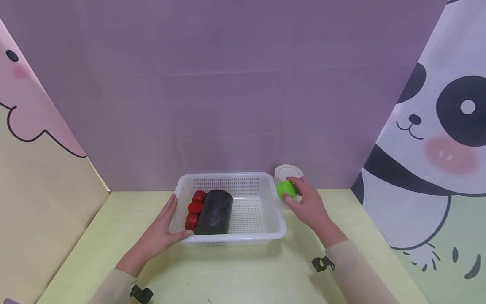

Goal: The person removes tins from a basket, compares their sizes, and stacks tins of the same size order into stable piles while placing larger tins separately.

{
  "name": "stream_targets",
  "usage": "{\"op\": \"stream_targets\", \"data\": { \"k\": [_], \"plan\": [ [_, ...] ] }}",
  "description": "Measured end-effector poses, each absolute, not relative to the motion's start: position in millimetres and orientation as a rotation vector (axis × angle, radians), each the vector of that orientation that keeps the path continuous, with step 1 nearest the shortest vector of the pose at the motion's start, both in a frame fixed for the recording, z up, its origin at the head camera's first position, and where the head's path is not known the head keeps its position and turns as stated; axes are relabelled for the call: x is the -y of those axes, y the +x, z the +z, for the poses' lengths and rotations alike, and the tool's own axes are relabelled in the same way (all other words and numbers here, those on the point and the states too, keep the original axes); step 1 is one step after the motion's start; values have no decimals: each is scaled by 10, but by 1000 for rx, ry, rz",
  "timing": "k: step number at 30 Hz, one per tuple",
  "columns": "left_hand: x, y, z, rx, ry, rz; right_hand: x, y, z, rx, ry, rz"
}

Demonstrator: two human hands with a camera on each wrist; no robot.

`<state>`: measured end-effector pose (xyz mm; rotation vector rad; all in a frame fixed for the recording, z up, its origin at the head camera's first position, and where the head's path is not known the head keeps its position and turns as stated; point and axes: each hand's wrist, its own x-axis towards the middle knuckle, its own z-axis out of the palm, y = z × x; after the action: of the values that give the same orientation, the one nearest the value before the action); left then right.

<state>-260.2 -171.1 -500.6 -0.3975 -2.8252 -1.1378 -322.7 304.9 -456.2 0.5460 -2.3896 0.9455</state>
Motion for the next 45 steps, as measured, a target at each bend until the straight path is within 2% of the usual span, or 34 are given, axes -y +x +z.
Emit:
{"op": "stream_targets", "data": {
  "k": [29,45],
  "plan": [
    [1723,-2626,-5018,2829,-400,-1144,-3346,-3229,-4936,2483,397,847],
    [1750,-2667,-5061,2828,-436,-1104,-3469,-3342,-5186,2627,278,748]
  ]
}}
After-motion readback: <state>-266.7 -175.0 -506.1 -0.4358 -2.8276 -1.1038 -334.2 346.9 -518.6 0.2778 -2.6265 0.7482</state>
